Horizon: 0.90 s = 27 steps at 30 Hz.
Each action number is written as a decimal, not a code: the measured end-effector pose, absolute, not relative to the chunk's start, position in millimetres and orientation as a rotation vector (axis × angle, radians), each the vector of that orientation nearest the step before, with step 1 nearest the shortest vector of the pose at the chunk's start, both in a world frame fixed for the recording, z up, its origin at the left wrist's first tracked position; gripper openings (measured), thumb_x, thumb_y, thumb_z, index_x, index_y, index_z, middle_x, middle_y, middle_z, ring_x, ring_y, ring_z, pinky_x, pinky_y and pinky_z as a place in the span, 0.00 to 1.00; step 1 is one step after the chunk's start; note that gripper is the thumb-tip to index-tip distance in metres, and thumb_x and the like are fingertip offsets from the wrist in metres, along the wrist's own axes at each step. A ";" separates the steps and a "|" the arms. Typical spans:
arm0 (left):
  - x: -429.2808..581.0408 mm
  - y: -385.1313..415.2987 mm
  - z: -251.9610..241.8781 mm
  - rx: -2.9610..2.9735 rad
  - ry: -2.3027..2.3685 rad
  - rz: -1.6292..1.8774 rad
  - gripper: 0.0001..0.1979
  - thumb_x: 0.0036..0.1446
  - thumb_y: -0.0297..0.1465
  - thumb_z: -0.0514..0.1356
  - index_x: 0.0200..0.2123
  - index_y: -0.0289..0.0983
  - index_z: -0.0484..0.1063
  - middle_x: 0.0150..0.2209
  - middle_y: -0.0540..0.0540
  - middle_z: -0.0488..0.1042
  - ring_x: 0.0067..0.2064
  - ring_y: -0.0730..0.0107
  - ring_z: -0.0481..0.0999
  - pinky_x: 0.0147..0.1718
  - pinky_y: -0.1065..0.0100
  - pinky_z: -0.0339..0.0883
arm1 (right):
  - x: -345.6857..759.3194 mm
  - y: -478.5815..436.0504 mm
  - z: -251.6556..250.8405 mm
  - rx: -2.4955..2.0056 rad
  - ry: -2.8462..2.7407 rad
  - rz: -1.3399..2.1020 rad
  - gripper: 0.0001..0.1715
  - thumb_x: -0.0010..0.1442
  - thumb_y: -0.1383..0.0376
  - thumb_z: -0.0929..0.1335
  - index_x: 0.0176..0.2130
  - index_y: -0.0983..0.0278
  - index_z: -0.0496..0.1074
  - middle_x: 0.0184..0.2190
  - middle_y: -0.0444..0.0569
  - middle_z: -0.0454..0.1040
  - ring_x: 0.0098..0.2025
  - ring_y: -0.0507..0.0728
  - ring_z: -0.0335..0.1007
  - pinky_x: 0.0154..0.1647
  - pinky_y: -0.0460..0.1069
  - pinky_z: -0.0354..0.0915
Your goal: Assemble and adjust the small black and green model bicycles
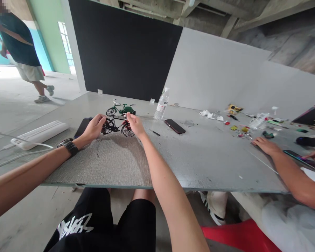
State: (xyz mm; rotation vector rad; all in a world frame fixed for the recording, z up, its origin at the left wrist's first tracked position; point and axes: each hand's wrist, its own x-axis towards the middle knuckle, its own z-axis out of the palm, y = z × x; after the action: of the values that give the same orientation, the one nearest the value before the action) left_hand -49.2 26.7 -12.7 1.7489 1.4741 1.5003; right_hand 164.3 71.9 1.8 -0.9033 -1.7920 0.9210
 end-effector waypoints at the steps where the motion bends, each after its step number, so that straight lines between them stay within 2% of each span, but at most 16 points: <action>1: -48.9 26.1 -12.3 1.749 1.474 1.503 0.09 0.67 0.36 0.52 0.36 0.39 0.68 0.31 0.49 0.72 0.33 0.66 0.69 0.32 0.66 0.61 | 164.4 70.8 3.0 -0.896 -1.787 0.932 0.44 0.61 0.30 0.59 0.49 0.61 0.76 0.31 0.50 0.79 0.27 0.55 0.69 0.27 0.49 0.64; 6: -48.7 26.0 -13.0 1.738 1.461 1.500 0.09 0.67 0.37 0.52 0.37 0.39 0.68 0.31 0.49 0.71 0.29 0.68 0.68 0.28 0.67 0.60 | 165.0 70.0 4.8 -0.887 -1.732 0.997 0.42 0.60 0.33 0.63 0.56 0.61 0.72 0.34 0.48 0.79 0.28 0.54 0.69 0.30 0.49 0.65; 10: -51.8 31.4 -18.5 1.728 1.447 1.534 0.10 0.68 0.39 0.52 0.40 0.40 0.66 0.33 0.48 0.72 0.30 0.68 0.69 0.28 0.68 0.62 | 166.9 75.8 0.4 -0.920 -1.728 0.860 0.40 0.62 0.36 0.64 0.54 0.64 0.74 0.42 0.54 0.80 0.40 0.57 0.74 0.41 0.51 0.68; 12: -53.5 34.8 -21.5 1.727 1.441 1.551 0.10 0.68 0.39 0.51 0.42 0.40 0.66 0.35 0.47 0.72 0.32 0.67 0.70 0.29 0.68 0.64 | 167.7 80.3 -3.7 -0.935 -1.735 0.776 0.37 0.62 0.37 0.64 0.51 0.65 0.75 0.43 0.55 0.79 0.43 0.58 0.74 0.44 0.51 0.68; 18: -54.2 39.2 -26.5 1.759 1.406 1.523 0.10 0.67 0.38 0.53 0.43 0.39 0.68 0.35 0.47 0.73 0.32 0.69 0.72 0.32 0.68 0.67 | 168.6 91.3 -14.1 -0.938 -1.732 0.709 0.34 0.61 0.38 0.65 0.44 0.64 0.77 0.34 0.51 0.78 0.32 0.57 0.72 0.31 0.50 0.68; 20: -54.0 38.9 -27.2 1.769 1.389 1.508 0.11 0.67 0.39 0.54 0.45 0.39 0.68 0.35 0.47 0.74 0.32 0.69 0.73 0.32 0.68 0.68 | 169.1 92.3 -14.9 -0.941 -1.723 0.680 0.33 0.62 0.39 0.65 0.43 0.63 0.77 0.34 0.51 0.78 0.31 0.56 0.71 0.30 0.51 0.68; 25: -54.9 36.2 -25.1 1.787 1.379 1.471 0.15 0.62 0.40 0.61 0.48 0.38 0.71 0.38 0.45 0.77 0.32 0.67 0.77 0.32 0.67 0.69 | 170.2 92.0 -14.4 -0.945 -1.732 0.570 0.27 0.63 0.44 0.65 0.41 0.64 0.78 0.39 0.53 0.80 0.40 0.59 0.74 0.42 0.53 0.69; 27: -55.5 34.6 -22.9 1.790 1.389 1.460 0.13 0.59 0.39 0.64 0.43 0.37 0.73 0.36 0.44 0.78 0.34 0.65 0.77 0.33 0.66 0.70 | 170.1 90.9 -13.5 -0.934 -1.719 0.549 0.25 0.64 0.46 0.65 0.41 0.64 0.78 0.40 0.54 0.81 0.42 0.59 0.75 0.45 0.53 0.68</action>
State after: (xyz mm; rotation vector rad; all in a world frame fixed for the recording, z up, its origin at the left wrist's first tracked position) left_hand -55.5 34.6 -22.9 1.7895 1.3894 1.4595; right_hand 170.1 90.9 -13.5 -0.9336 -1.7189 0.5490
